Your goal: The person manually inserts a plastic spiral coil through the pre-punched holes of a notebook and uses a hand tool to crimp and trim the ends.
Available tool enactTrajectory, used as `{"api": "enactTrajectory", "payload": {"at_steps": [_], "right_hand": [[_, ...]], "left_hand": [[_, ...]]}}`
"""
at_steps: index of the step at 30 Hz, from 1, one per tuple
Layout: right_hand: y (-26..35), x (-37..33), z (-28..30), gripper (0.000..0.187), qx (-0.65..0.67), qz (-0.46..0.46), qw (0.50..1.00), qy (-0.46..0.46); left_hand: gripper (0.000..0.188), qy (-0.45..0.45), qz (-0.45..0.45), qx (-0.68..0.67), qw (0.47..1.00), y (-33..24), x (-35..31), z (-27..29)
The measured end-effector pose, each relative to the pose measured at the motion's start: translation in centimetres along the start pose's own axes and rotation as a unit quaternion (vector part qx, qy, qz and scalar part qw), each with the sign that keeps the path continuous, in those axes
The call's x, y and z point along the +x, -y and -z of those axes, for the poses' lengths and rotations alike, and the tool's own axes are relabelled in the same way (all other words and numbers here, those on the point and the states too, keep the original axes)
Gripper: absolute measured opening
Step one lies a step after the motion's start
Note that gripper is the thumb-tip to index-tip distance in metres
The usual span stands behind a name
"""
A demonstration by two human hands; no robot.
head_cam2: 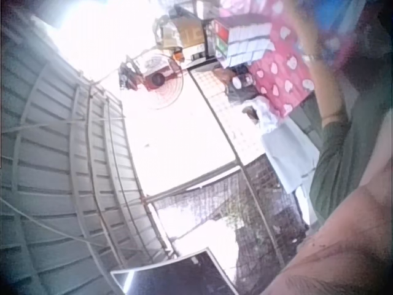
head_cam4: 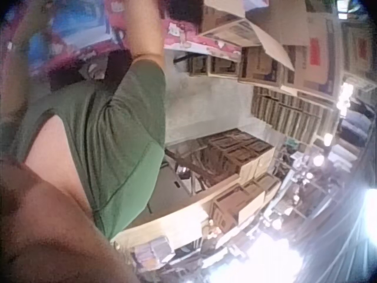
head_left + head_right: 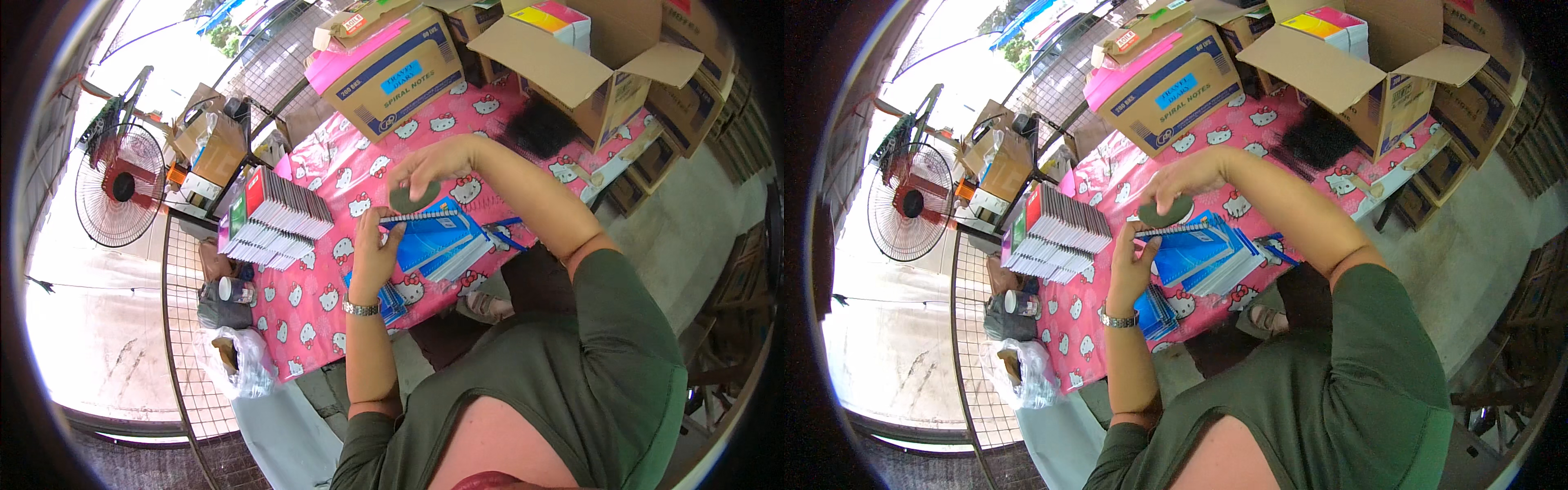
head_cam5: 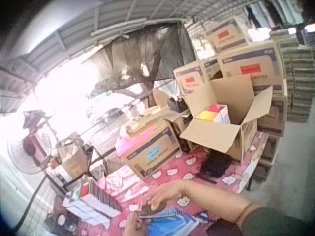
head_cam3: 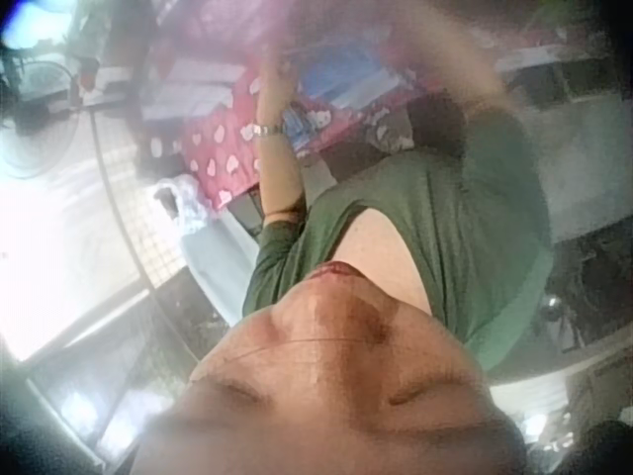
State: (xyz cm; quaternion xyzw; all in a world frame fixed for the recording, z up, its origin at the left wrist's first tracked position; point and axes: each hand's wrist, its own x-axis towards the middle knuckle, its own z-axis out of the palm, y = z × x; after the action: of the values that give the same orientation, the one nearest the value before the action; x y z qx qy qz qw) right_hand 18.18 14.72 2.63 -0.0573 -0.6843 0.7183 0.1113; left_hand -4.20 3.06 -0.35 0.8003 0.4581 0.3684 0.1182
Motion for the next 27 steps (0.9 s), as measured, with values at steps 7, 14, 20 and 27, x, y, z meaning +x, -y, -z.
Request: {"api": "enactTrajectory", "payload": {"at_steps": [7,14,20,27], "right_hand": [[-0.2,0.5,0.5,0.042,-0.099,-0.003,0.995,-0.023],[-4.0,-0.2,2.4,0.044,-0.166,-0.059,0.978,-0.111],[-20.5,-6.9,2.5,0.071,-0.434,-0.257,0.71,-0.492],[-22.9,-11.4,-11.4,0.067,-0.526,-0.185,0.648,-0.519]], "left_hand": [[0.027,0.057,0.158,-0.128,0.977,0.7,0.0,-0.2],[0.022,0.016,0.192,-0.159,0.968,0.2,0.1,-0.5],[0.014,-0.099,0.211,-0.26,0.937,-1.1,0.1,-1.4],[0.018,-0.143,0.242,-0.27,0.921,0.2,-1.8,-1.5]]}}
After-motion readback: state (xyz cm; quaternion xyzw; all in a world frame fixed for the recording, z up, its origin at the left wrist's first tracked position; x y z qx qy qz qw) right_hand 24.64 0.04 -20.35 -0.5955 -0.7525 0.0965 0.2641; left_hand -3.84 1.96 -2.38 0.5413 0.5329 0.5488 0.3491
